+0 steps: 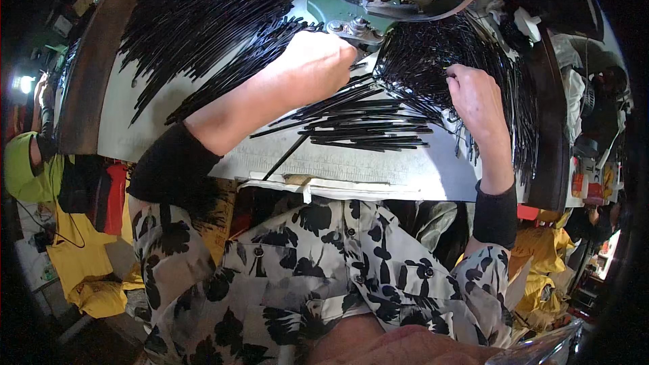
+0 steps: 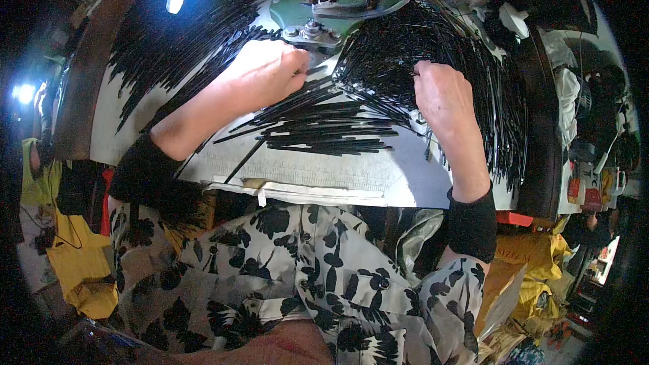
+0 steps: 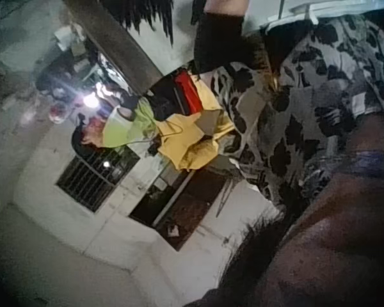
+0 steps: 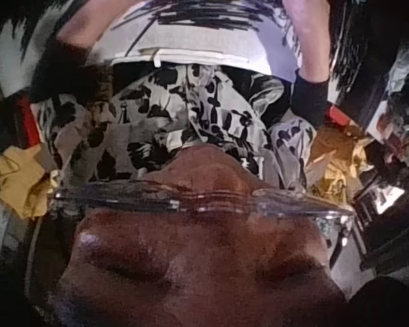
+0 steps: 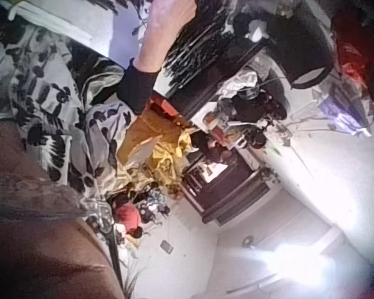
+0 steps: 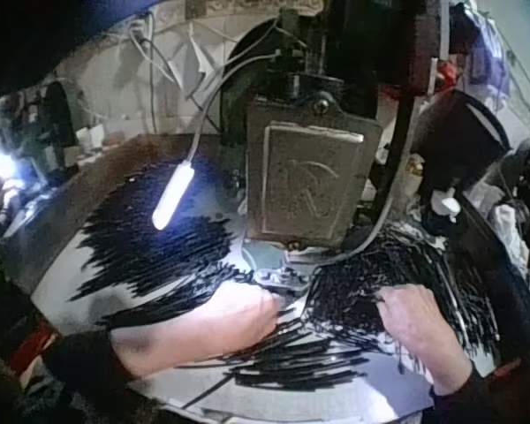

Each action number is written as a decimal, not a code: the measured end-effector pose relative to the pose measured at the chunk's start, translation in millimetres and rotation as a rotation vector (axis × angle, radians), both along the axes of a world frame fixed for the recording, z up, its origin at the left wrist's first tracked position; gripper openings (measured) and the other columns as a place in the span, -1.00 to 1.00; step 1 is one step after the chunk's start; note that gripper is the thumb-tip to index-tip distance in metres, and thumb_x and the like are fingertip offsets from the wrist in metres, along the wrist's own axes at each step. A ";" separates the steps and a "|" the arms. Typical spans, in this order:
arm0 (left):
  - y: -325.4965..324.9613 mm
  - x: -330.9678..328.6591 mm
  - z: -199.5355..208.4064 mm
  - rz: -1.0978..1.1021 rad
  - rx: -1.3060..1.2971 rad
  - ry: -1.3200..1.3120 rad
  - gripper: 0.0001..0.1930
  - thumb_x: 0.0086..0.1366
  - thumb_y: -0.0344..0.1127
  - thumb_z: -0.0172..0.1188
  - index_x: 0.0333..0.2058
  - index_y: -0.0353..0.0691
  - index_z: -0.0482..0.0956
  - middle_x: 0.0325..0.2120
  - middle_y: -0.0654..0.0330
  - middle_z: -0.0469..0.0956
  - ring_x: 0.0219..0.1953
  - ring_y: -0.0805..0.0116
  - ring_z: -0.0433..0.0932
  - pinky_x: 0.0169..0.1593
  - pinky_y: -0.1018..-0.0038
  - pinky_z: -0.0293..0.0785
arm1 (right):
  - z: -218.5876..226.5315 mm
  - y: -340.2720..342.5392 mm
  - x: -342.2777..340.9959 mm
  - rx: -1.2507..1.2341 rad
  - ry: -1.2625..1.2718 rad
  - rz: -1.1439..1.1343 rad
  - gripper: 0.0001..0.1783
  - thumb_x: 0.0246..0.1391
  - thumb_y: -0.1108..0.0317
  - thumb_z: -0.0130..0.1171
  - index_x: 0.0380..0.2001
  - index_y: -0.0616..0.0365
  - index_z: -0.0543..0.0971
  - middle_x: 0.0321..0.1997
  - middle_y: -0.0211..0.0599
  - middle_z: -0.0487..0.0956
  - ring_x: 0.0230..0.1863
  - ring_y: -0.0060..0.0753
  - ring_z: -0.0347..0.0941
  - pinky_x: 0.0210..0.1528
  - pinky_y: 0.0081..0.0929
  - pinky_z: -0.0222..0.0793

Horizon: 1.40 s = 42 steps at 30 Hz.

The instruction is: The person organizes bundles of umbrella ribs on the workbench and fastens metal tips onto the ends of individual ribs using a machine.

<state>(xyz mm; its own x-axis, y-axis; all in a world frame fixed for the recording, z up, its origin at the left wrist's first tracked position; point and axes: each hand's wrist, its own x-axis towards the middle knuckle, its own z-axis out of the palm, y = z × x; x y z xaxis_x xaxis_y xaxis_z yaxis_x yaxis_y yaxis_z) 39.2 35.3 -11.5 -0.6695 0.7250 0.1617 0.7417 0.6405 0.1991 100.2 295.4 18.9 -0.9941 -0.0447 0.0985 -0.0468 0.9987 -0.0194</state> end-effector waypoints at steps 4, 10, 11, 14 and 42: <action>1.0 0.7 5.2 -0.009 0.005 -0.041 -0.87 0.07 -0.36 0.08 -0.47 -0.32 0.47 -0.58 0.01 0.51 -0.45 0.08 0.54 -0.33 0.26 0.46 | 8.8 -2.9 7.9 0.037 -0.017 -0.014 -0.81 0.00 0.40 0.01 -0.34 0.22 0.56 -0.38 0.03 0.55 -0.30 0.05 0.48 -0.23 -0.19 0.37; 1.9 5.9 7.8 -0.168 -0.201 0.116 -0.88 0.05 -0.39 0.11 -0.45 -0.31 0.48 -0.49 0.04 0.52 -0.42 0.12 0.56 -0.34 0.29 0.48 | 14.2 -12.3 13.5 -0.015 0.074 0.035 -0.82 0.00 0.38 -0.01 -0.38 0.20 0.55 -0.47 0.02 0.55 -0.39 0.05 0.50 -0.32 -0.15 0.40; -0.9 7.9 7.2 -0.166 -0.200 0.116 -0.88 0.05 -0.39 0.11 -0.45 -0.31 0.48 -0.49 0.04 0.52 -0.42 0.12 0.56 -0.34 0.29 0.48 | 14.6 -15.6 14.6 -0.071 0.079 0.067 -0.83 0.00 0.39 0.00 -0.38 0.19 0.55 -0.47 0.00 0.55 -0.40 0.03 0.50 -0.32 -0.16 0.39; -13.7 12.2 6.6 -0.301 0.238 0.408 -0.97 -0.09 -0.49 0.09 -0.60 -0.23 0.49 -0.67 0.16 0.48 -0.59 0.25 0.53 -0.52 0.42 0.43 | 13.6 -25.7 14.5 -0.202 0.077 0.126 -0.85 -0.01 0.39 0.03 -0.38 0.17 0.55 -0.48 -0.04 0.55 -0.41 0.00 0.50 -0.33 -0.17 0.39; -12.3 9.1 -0.1 -0.084 -0.041 0.034 -0.87 0.08 -0.34 0.09 -0.51 -0.29 0.48 -0.51 0.05 0.50 -0.47 0.12 0.54 -0.40 0.28 0.46 | -9.0 -59.7 -5.5 -0.810 -0.239 0.194 -0.80 0.02 0.45 -0.02 -0.31 0.33 0.50 -0.64 -0.26 0.54 -0.69 -0.53 0.45 -0.58 -0.57 0.34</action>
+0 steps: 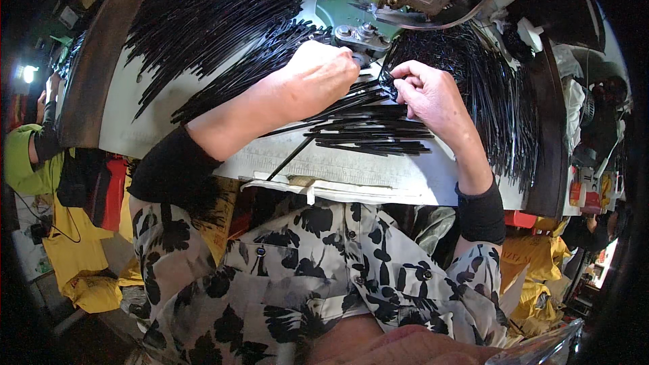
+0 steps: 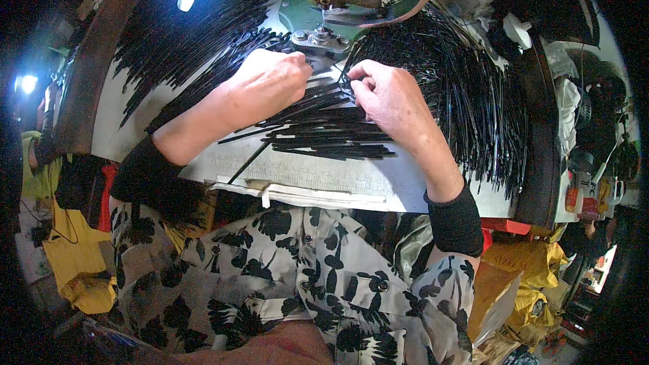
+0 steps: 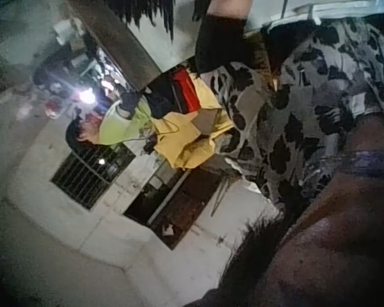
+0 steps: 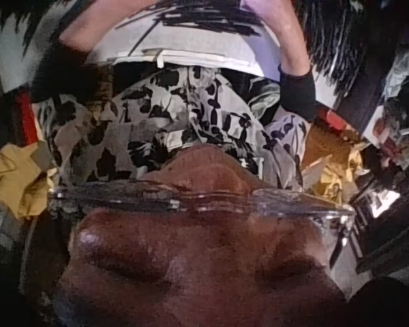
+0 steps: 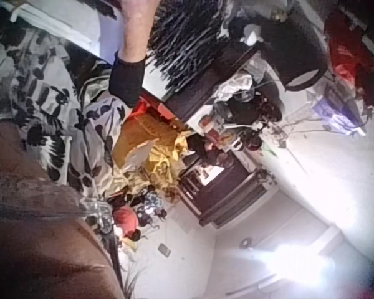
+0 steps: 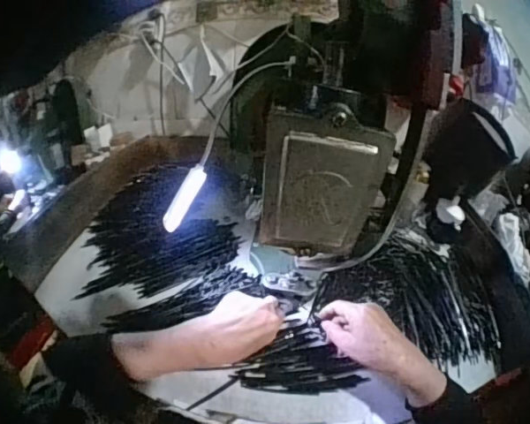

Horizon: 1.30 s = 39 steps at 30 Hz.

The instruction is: The person organizes bundles of umbrella ribs on the workbench and fastens metal tips onto the ends of individual ribs using a machine.

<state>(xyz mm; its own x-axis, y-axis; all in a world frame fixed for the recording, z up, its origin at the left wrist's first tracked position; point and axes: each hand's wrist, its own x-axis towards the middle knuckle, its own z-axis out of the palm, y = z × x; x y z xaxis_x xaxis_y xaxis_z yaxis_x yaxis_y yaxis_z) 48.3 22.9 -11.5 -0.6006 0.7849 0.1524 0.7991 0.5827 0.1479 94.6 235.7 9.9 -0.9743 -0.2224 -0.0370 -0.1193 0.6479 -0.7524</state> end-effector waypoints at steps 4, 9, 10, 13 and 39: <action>-7.2 -1.9 4.5 -0.031 0.230 0.055 -0.85 0.06 -0.33 0.11 -0.45 -0.30 0.54 -0.54 0.08 0.54 -0.46 0.17 0.56 -0.36 0.31 0.47 | 2.8 -3.5 -1.7 -0.111 -0.072 -0.023 -0.79 0.06 0.44 -0.03 -0.28 0.35 0.48 -0.62 -0.28 0.54 -0.69 -0.59 0.42 -0.60 -0.63 0.33; -2.3 -15.2 18.0 0.190 0.307 -0.468 -0.77 0.04 -0.26 0.20 -0.37 -0.30 0.60 -0.47 0.11 0.60 -0.46 0.34 0.58 -0.31 0.51 0.46 | 4.8 -3.2 -2.5 -0.292 -0.205 -0.051 -0.77 0.13 0.41 -0.06 -0.18 0.33 0.43 -0.60 -0.31 0.53 -0.72 -0.67 0.36 -0.68 -0.70 0.25; -5.7 -15.4 17.4 0.201 0.391 -0.525 -0.75 0.05 -0.25 0.22 -0.35 -0.30 0.60 -0.49 0.15 0.60 -0.49 0.40 0.55 -0.32 0.53 0.45 | 2.2 -4.4 -3.0 -0.334 -0.193 -0.030 -0.77 0.15 0.41 -0.07 -0.17 0.31 0.42 -0.60 -0.31 0.51 -0.74 -0.67 0.33 -0.70 -0.71 0.22; -12.1 -18.1 16.6 0.200 0.510 -0.602 -0.70 0.07 -0.19 0.26 -0.29 -0.28 0.61 -0.57 0.30 0.54 -0.56 0.58 0.42 -0.44 0.60 0.38 | 2.4 -11.6 -3.9 -0.357 -0.202 -0.005 -0.75 0.16 0.40 -0.08 -0.14 0.31 0.39 -0.60 -0.30 0.50 -0.75 -0.67 0.31 -0.69 -0.72 0.21; -6.6 -30.5 23.5 0.306 0.743 -0.839 -0.67 0.12 -0.20 0.25 -0.22 -0.32 0.57 -0.58 0.29 0.53 -0.63 0.63 0.42 -0.55 0.67 0.28 | -2.4 -9.9 -28.5 -0.566 -0.219 -0.030 -0.68 0.17 0.37 -0.11 -0.07 0.35 0.35 -0.55 -0.20 0.51 -0.78 -0.62 0.34 -0.76 -0.73 0.21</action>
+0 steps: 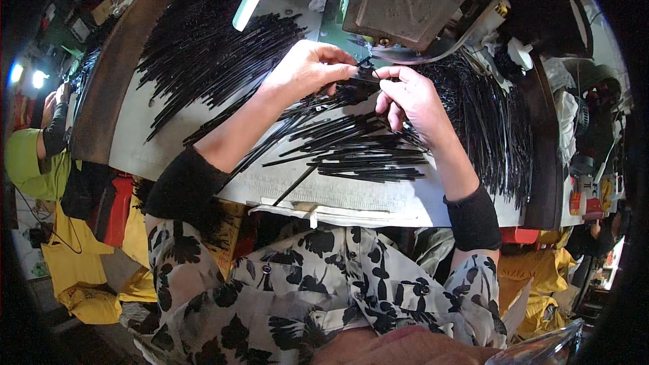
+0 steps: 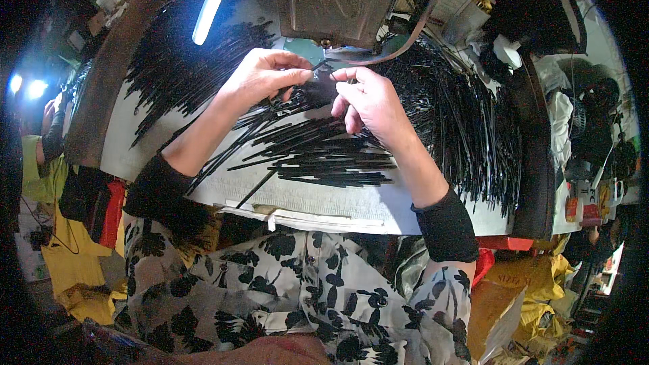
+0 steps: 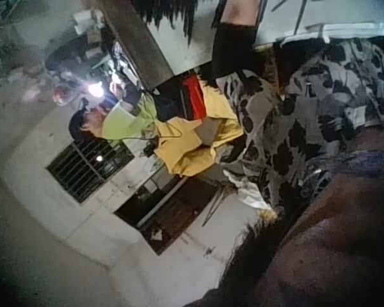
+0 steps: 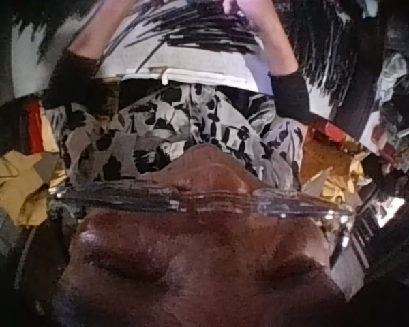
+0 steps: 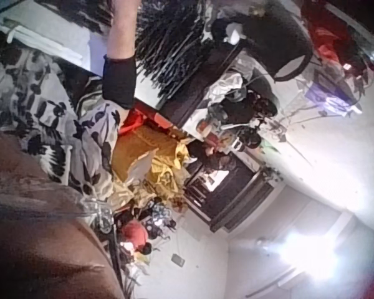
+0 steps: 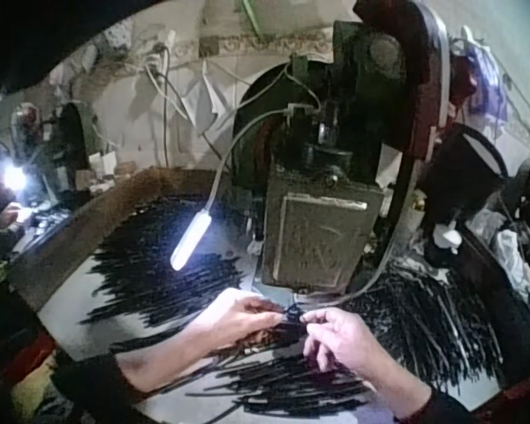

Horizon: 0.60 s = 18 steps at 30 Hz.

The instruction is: The person organizes bundles of umbrella ribs on the workbench and fastens metal tips onto the ends of individual ribs using a machine.

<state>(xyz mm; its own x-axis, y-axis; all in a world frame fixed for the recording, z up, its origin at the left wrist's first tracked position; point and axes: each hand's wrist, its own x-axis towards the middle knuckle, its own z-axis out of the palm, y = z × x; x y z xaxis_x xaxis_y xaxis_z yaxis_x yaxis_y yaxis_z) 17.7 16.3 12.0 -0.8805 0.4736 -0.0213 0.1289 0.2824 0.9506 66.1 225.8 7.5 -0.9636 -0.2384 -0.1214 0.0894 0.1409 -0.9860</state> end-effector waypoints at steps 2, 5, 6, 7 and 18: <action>-0.3 -5.6 -6.4 -0.015 0.018 0.016 -0.65 0.11 -0.20 0.26 -0.21 -0.35 0.56 -0.57 0.26 0.53 -0.64 0.61 0.41 -0.53 0.66 0.28 | -0.1 -1.9 -1.6 -0.012 -0.025 -0.041 -0.71 0.16 0.38 -0.05 -0.09 0.33 0.37 -0.57 -0.28 0.49 -0.77 -0.69 0.31 -0.75 -0.79 0.18; -1.6 -4.3 -6.3 0.003 -0.002 0.050 -0.68 0.14 -0.21 0.21 -0.24 -0.36 0.58 -0.48 0.15 0.58 -0.67 0.59 0.41 -0.56 0.65 0.36 | 0.8 -2.1 -1.6 0.005 -0.008 -0.010 -0.70 0.17 0.37 -0.05 -0.09 0.34 0.37 -0.56 -0.28 0.49 -0.77 -0.69 0.31 -0.75 -0.79 0.18; -1.2 -5.4 -6.8 0.001 -0.001 0.049 -0.68 0.14 -0.21 0.21 -0.24 -0.36 0.58 -0.48 0.15 0.58 -0.67 0.59 0.41 -0.56 0.65 0.36 | 0.8 -2.0 -1.7 0.006 -0.009 -0.012 -0.70 0.17 0.37 -0.05 -0.09 0.34 0.37 -0.56 -0.28 0.49 -0.77 -0.69 0.31 -0.75 -0.79 0.18; -1.2 -6.4 -6.7 0.010 0.044 -0.066 -0.71 0.13 -0.21 0.23 -0.29 -0.35 0.58 -0.55 0.19 0.55 -0.69 0.60 0.37 -0.60 0.65 0.27 | 1.4 -2.7 -1.7 0.000 -0.028 -0.016 -0.70 0.16 0.37 -0.04 -0.09 0.33 0.37 -0.57 -0.29 0.49 -0.77 -0.69 0.30 -0.75 -0.78 0.17; 8.3 19.7 -5.3 0.009 0.234 -0.171 -0.71 0.17 -0.19 0.15 -0.56 -0.31 0.54 -0.70 0.28 0.46 -0.74 0.62 0.31 -0.66 0.63 0.18 | -15.3 6.3 -2.0 -0.459 -0.047 -0.357 -0.79 0.07 0.37 0.08 -0.24 0.25 0.48 -0.48 -0.29 0.53 -0.57 -0.56 0.46 -0.51 -0.65 0.44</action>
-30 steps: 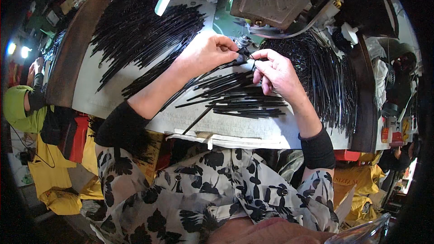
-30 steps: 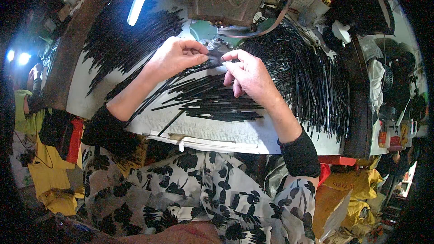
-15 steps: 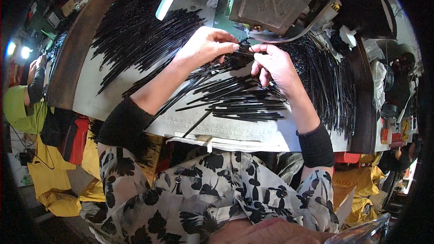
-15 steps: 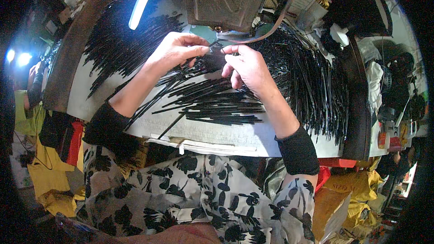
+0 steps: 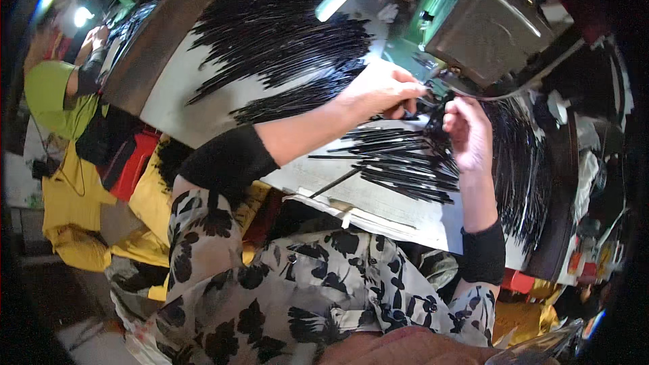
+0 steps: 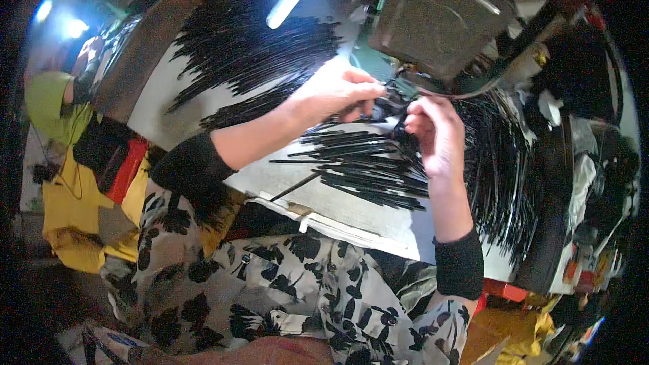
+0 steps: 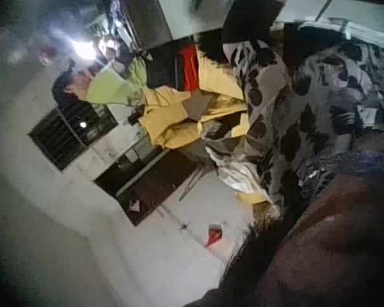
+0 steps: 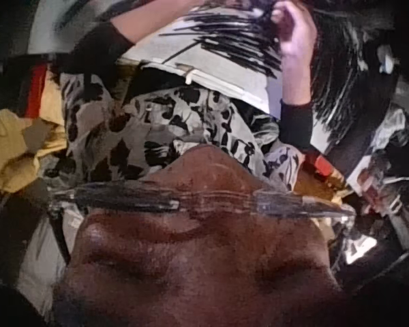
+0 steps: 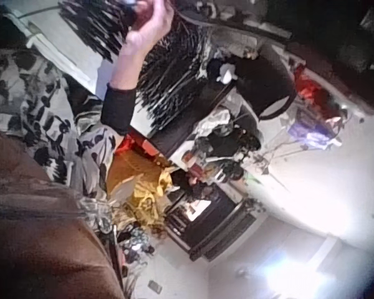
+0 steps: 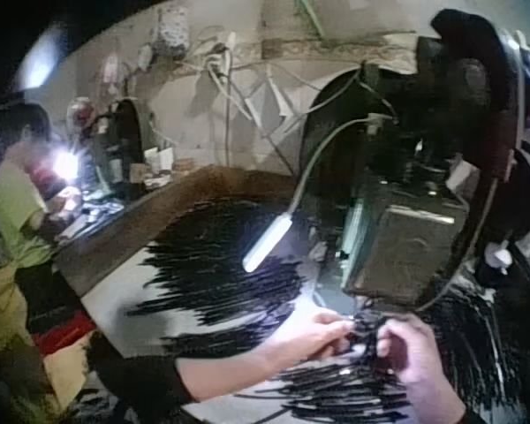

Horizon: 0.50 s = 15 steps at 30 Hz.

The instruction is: The person organizes bundles of umbrella ribs on the workbench and fastens metal tips onto the ends of individual ribs using a machine.

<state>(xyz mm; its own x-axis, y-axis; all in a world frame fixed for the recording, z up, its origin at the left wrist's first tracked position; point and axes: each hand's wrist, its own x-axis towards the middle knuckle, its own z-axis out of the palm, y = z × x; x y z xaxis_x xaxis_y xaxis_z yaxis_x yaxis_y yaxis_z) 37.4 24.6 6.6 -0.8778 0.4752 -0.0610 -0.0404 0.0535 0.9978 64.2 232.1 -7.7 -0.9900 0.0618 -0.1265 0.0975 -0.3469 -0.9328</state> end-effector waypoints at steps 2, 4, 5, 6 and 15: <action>0.4 4.8 -3.9 0.007 0.029 -0.048 -0.72 0.17 -0.19 0.15 -0.55 -0.31 0.54 -0.71 0.28 0.46 -0.74 0.62 0.31 -0.66 0.64 0.19 | -5.8 -3.8 -0.8 -0.154 0.037 -0.096 -0.82 0.10 0.38 0.07 -0.25 0.23 0.50 -0.46 -0.30 0.55 -0.54 -0.57 0.48 -0.50 -0.66 0.46; 7.4 13.5 -2.8 -0.026 0.048 -0.070 -0.72 0.19 -0.20 0.14 -0.36 -0.37 0.56 -0.67 0.24 0.49 -0.73 0.61 0.37 -0.65 0.65 0.23 | -10.5 -4.6 -1.1 -0.188 -0.014 -0.145 -0.81 0.12 0.39 0.05 -0.23 0.23 0.50 -0.46 -0.32 0.55 -0.52 -0.58 0.49 -0.49 -0.67 0.48; 8.3 16.5 -3.5 -0.073 0.027 -0.063 -0.72 0.20 -0.21 0.12 -0.33 -0.37 0.56 -0.64 0.22 0.52 -0.70 0.60 0.41 -0.64 0.64 0.26 | -14.0 -4.0 -0.5 -0.187 -0.013 -0.077 -0.80 0.12 0.38 0.05 -0.22 0.24 0.49 -0.46 -0.32 0.55 -0.52 -0.57 0.49 -0.48 -0.67 0.48; 9.6 19.8 -0.5 -0.124 0.005 -0.051 -0.71 0.21 -0.21 0.11 -0.29 -0.38 0.56 -0.61 0.21 0.54 -0.67 0.60 0.45 -0.64 0.63 0.29 | -14.3 -2.5 1.5 -0.186 -0.005 -0.012 -0.79 0.12 0.37 0.06 -0.20 0.24 0.49 -0.45 -0.33 0.55 -0.52 -0.57 0.49 -0.47 -0.68 0.49; -86.3 19.0 13.3 0.144 -0.994 0.906 -0.60 0.13 -0.03 0.17 -0.23 -0.28 0.54 -0.28 0.06 0.54 -0.28 0.15 0.56 -0.21 0.39 0.49 | -14.8 3.0 3.0 -0.102 0.017 0.050 -0.80 0.16 0.32 0.02 -0.25 0.20 0.51 -0.29 -0.35 0.54 -0.29 -0.56 0.48 -0.33 -0.66 0.45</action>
